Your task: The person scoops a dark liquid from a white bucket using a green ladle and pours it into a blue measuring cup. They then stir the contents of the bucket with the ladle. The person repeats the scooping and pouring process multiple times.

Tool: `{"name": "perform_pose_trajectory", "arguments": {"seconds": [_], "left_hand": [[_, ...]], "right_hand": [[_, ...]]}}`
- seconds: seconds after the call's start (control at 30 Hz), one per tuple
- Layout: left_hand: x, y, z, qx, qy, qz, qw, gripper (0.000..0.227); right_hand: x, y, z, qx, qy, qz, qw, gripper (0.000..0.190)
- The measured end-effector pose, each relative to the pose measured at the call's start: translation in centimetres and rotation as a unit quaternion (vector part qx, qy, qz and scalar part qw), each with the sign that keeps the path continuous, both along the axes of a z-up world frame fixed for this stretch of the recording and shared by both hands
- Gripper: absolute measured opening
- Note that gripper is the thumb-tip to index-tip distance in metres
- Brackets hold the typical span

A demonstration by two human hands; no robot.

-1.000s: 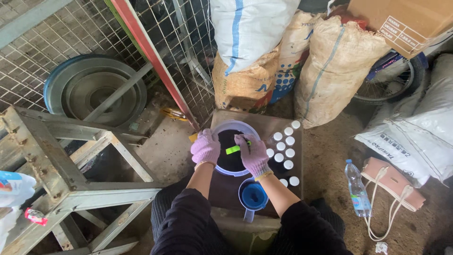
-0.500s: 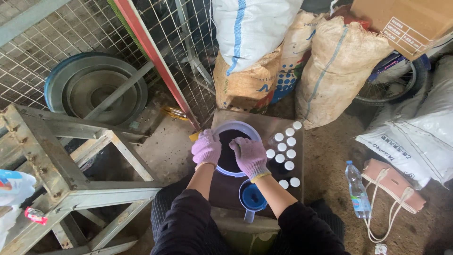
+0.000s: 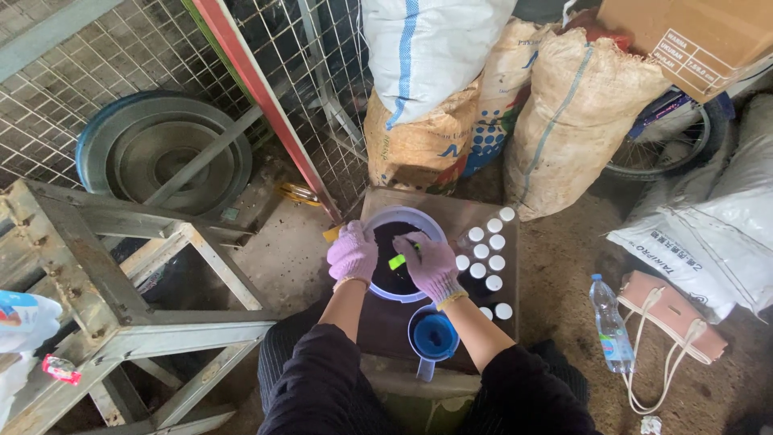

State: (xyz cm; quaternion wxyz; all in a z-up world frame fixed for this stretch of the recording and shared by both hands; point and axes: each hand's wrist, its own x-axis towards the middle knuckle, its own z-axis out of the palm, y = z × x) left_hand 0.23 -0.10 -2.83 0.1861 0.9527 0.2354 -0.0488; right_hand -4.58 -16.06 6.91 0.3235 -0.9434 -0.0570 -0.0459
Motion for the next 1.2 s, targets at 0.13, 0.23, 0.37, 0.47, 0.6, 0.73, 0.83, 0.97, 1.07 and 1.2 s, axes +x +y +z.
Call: {"name": "perform_pose_trajectory", "arguments": {"seconds": [0.13, 0.23, 0.37, 0.47, 0.6, 0.73, 0.83, 0.97, 1.07, 1.2], "left_hand": [[-0.2, -0.1, 0.0, 0.033, -0.008, -0.013, 0.999, 0.032], [-0.3, 0.0, 0.8, 0.007, 0.018, -0.012, 1.000, 0.034], [0.2, 0.0, -0.7, 0.008, 0.016, -0.004, 1.000, 0.035], [-0.3, 0.0, 0.3, 0.019, 0.004, -0.015, 1.000, 0.034], [-0.5, -0.1, 1.7, -0.003, 0.014, -0.013, 1.000, 0.034], [-0.4, -0.3, 1.9, -0.017, 0.033, -0.001, 0.999, 0.036], [-0.4, -0.1, 2.2, -0.005, 0.036, -0.010, 0.999, 0.036], [-0.6, -0.2, 1.5, 0.007, 0.014, -0.018, 1.000, 0.034], [-0.6, -0.1, 1.1, 0.037, -0.014, -0.019, 0.999, 0.032], [-0.5, 0.0, 0.4, 0.016, -0.001, -0.016, 1.000, 0.033]], "right_hand": [[0.2, 0.3, -1.2, 0.013, -0.148, -0.013, 0.989, 0.013], [0.5, 0.4, -2.0, -0.043, -0.115, -0.022, 0.992, 0.020], [0.9, 0.5, -3.4, -0.135, -0.138, -0.015, 0.981, 0.023], [1.0, 0.1, -4.1, -0.176, -0.102, 0.016, 0.979, 0.027], [1.0, 0.2, -4.1, -0.204, -0.075, 0.046, 0.975, 0.022], [1.0, 0.3, -2.9, -0.134, -0.038, 0.061, 0.988, 0.023], [0.5, 0.0, 0.5, -0.098, 0.011, 0.082, 0.992, 0.023], [-0.2, 0.0, 1.4, -0.119, 0.063, 0.091, 0.987, 0.023], [-0.1, 0.5, 1.2, -0.175, 0.110, 0.087, 0.974, 0.026], [0.4, 0.7, -1.9, -0.259, 0.052, 0.045, 0.964, 0.030]]}}
